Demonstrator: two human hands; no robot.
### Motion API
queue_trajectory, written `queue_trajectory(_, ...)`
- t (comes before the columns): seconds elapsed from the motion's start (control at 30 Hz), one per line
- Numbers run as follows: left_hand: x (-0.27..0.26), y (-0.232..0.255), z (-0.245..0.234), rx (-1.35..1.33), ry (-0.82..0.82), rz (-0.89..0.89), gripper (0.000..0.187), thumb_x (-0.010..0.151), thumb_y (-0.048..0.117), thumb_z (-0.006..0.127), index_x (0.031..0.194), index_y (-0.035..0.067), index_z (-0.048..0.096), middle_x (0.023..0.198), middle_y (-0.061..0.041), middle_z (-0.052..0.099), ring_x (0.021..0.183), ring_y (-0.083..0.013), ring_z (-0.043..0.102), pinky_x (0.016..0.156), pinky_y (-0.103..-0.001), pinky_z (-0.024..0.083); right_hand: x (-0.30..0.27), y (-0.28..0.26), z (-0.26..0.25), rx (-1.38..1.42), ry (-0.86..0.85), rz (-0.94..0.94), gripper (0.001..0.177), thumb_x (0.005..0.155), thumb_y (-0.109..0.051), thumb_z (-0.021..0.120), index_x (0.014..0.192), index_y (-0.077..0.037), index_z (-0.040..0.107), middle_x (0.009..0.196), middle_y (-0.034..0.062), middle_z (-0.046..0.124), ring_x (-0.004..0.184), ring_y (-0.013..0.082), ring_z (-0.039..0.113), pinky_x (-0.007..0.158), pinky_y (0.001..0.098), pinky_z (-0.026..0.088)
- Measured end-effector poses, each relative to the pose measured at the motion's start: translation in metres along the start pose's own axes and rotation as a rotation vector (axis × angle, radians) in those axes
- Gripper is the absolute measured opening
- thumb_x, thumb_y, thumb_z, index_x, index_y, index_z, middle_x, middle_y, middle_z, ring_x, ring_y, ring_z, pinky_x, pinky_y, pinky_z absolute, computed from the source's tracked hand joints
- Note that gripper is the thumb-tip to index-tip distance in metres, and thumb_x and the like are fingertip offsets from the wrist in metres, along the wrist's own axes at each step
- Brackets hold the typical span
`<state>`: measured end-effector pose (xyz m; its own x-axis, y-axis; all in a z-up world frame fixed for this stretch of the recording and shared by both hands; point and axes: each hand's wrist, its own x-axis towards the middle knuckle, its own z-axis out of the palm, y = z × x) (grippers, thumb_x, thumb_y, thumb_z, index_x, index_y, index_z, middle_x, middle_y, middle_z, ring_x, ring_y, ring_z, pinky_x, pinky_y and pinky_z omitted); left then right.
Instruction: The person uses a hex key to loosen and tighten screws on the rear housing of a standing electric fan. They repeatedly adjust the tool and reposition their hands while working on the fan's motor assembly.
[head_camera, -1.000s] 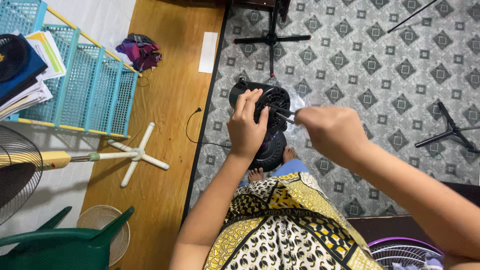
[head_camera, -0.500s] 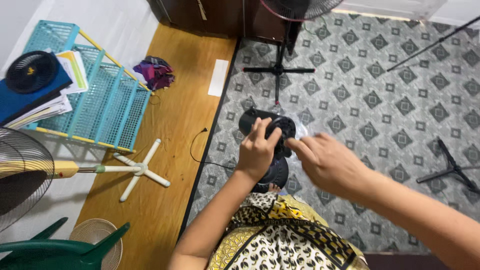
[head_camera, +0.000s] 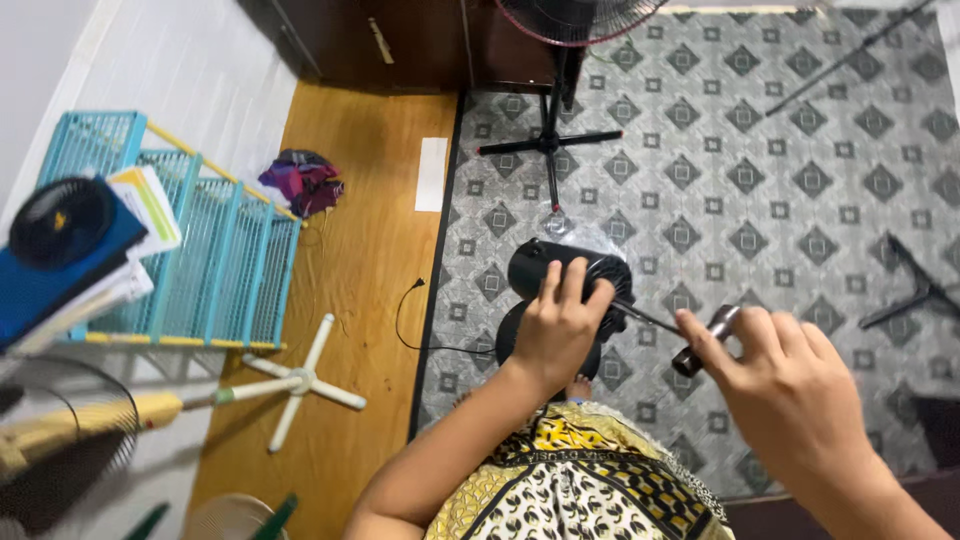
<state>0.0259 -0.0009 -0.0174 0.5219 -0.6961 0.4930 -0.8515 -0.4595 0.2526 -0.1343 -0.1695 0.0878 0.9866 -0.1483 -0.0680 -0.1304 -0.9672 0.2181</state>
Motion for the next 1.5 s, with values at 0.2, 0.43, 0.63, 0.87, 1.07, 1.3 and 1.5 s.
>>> queue_trajectory(0.2,0.015,-0.026,-0.014,0.071,-0.088,0.191,0.024,0.09,0.009,0.064,0.114,0.01,0.062,0.13,-0.023,0.06,0.11,-0.0484,0.067,0.07,-0.04,0.063,-0.006,-0.038,0.009,0.638,0.226,0.278,0.046,0.081,-0.01,0.068,0.126,-0.019,0.07,0.095,0.0091,0.068,0.072,0.0255,0.067,0.065,0.0355,0.055)
queue_trajectory(0.43,0.016,-0.048,-0.041,-0.307,-0.243,0.174,0.054,0.088,0.024,0.075,0.129,-0.003,0.053,0.13,-0.019,0.059,0.114,-0.0347,0.064,0.077,-0.038,0.062,-0.01,-0.083,0.013,0.722,0.466,0.56,0.025,0.097,-0.003,0.072,0.119,-0.012,0.066,0.104,0.0104,0.073,0.084,0.025,0.074,0.069,0.0342,0.058)
queue_trajectory(0.63,0.023,-0.06,-0.048,-0.405,-0.193,0.226,0.059,0.086,0.028,0.076,0.132,-0.003,0.054,0.131,-0.019,0.061,0.118,-0.0331,0.065,0.091,-0.038,0.059,-0.003,-0.09,0.011,0.732,0.592,0.68,0.035,0.092,0.002,0.073,0.124,0.003,0.058,0.111,0.0145,0.074,0.095,0.028,0.074,0.075,0.0363,0.057)
queue_trajectory(0.87,0.034,-0.066,-0.046,-0.444,-0.313,0.265,0.053,0.089,0.029,0.074,0.128,-0.003,0.057,0.127,-0.019,0.063,0.109,-0.0318,0.067,0.085,-0.038,0.059,0.01,-0.085,-0.001,0.701,0.688,0.532,0.042,0.076,0.021,0.052,0.11,0.002,0.067,0.128,0.0193,0.068,0.134,0.0361,0.062,0.11,0.0424,0.051)
queue_trajectory(1.07,0.052,-0.079,-0.052,-0.547,-0.383,0.312,0.043,0.092,0.031,0.07,0.123,0.003,0.061,0.114,-0.014,0.064,0.092,-0.0297,0.069,0.073,-0.039,0.058,0.025,-0.091,0.016,0.994,0.792,0.604,0.038,0.077,0.022,0.048,0.102,0.0,0.067,0.149,0.025,0.054,0.135,0.0364,0.059,0.117,0.0459,0.049)
queue_trajectory(1.3,0.153,-0.147,-0.028,-0.542,-0.458,0.413,0.029,0.1,0.033,0.067,0.088,0.006,0.068,0.076,-0.011,0.068,0.063,-0.0276,0.068,0.056,-0.041,0.054,0.05,-0.081,0.017,1.097,0.913,0.641,0.018,0.092,0.014,0.054,0.098,-0.003,0.058,0.149,0.0248,0.049,0.139,0.0376,0.055,0.113,0.0505,0.05)
queue_trajectory(1.5,0.361,-0.342,0.045,-0.672,0.212,0.034,0.009,0.099,0.008,0.067,0.092,0.005,0.071,0.082,-0.007,0.075,0.073,-0.016,0.074,0.068,-0.031,0.057,0.177,-0.039,0.009,1.08,0.964,0.738,0.014,0.095,0.009,0.053,0.099,-0.003,0.059,0.145,0.0237,0.052,0.136,0.0366,0.056,0.113,0.0499,0.05)
